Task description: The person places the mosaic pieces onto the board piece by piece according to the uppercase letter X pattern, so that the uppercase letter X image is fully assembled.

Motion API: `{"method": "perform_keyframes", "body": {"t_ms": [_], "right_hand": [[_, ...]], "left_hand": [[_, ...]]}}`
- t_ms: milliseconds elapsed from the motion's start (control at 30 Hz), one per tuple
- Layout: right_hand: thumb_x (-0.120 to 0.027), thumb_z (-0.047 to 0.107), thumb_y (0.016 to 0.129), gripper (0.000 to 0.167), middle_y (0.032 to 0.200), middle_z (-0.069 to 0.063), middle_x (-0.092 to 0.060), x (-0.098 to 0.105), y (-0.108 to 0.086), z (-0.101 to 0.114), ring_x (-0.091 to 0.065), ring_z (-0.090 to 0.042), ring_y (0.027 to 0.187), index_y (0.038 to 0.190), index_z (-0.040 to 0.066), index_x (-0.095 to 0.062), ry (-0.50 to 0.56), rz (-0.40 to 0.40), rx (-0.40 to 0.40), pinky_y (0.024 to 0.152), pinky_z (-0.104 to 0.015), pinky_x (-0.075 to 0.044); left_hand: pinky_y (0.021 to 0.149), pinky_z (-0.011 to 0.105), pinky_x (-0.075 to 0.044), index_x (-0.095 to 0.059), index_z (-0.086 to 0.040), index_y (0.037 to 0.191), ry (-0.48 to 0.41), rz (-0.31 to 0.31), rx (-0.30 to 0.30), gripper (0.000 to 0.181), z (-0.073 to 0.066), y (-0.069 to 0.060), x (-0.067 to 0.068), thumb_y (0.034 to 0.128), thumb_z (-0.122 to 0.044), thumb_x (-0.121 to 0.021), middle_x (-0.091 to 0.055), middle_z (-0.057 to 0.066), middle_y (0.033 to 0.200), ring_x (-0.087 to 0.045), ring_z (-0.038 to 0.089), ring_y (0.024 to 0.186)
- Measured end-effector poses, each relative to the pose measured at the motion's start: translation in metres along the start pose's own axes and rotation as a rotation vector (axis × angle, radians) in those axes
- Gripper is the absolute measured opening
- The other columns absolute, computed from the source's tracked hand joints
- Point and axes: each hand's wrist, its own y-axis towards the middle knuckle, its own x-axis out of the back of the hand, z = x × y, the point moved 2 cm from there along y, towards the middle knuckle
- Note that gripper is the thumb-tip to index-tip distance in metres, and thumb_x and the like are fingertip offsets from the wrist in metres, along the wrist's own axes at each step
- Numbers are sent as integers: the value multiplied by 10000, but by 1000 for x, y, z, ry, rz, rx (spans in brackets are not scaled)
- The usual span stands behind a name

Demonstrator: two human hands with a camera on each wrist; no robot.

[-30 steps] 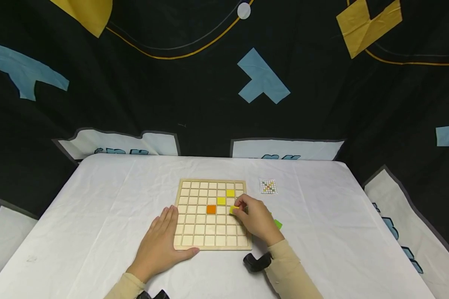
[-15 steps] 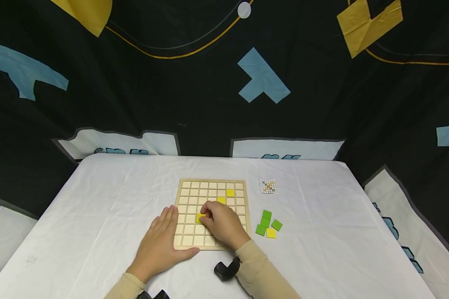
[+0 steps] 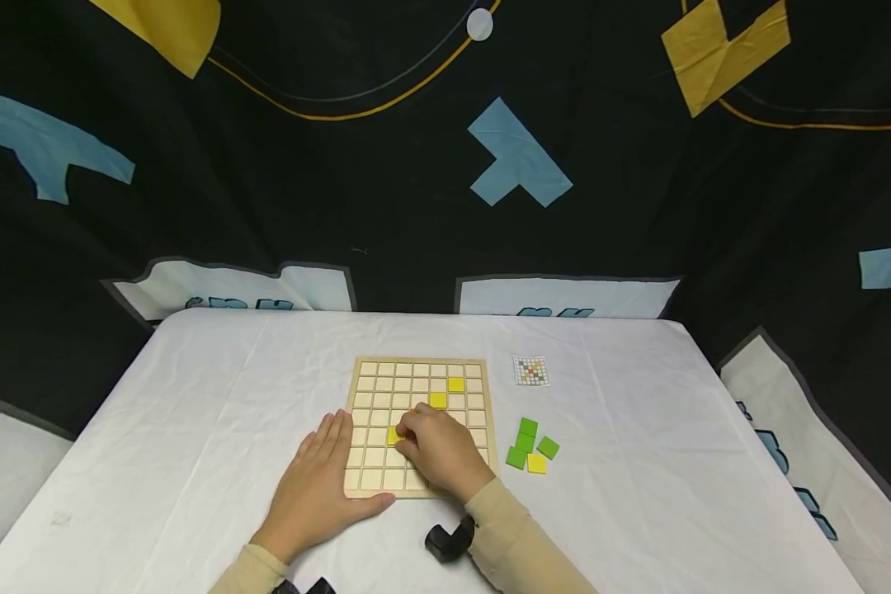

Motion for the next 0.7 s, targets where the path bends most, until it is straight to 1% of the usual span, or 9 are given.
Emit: {"method": "perform_keyframes", "body": {"t_ms": [100,233,333,467,700], "right_hand": [[-699,278,931,168,894,110,-597,2,-4,-1,-507,-31,746,1057,171,-727,-20,33,10,695,-205,-481],[-685,291,940,165,870,131,-572,8,-12,-5,-509,-33,737,1070,197,-722,16,49,-11,672,-206,-464],[-695,296,932,163,825,142,-547,14,-20,-10,-500,-41,711,1075,219,-713,32,38,-24,631,-203,-435],[-709,290,921,177,788,152,-525,26,-34,-20,-482,-39,694,1085,226,-702,11,17,-38,618,-198,-412],[-742,250,893,225,760,141,-511,50,-61,-45,-453,-27,653,1105,201,-688,6,14,-122,581,-194,-397]], "left_hand": [[1250,466,-189,-176,22,1565,1,15,6,1315,0,0,-1,695,-883,-567,-181,158,1654,-161,294,1548],[1251,470,-191,-162,23,1564,9,18,6,1323,-1,1,0,692,-889,-561,-171,157,1654,-155,295,1549],[1251,472,-192,-160,24,1564,16,18,8,1326,-1,1,0,691,-895,-553,-168,158,1654,-155,298,1549],[1256,464,-175,-147,16,1568,11,34,19,1335,0,1,0,687,-904,-542,-148,152,1660,-137,292,1553],[1252,470,-179,-169,21,1567,1,20,15,1330,0,1,0,684,-892,-565,-160,154,1658,-154,303,1549]]}}
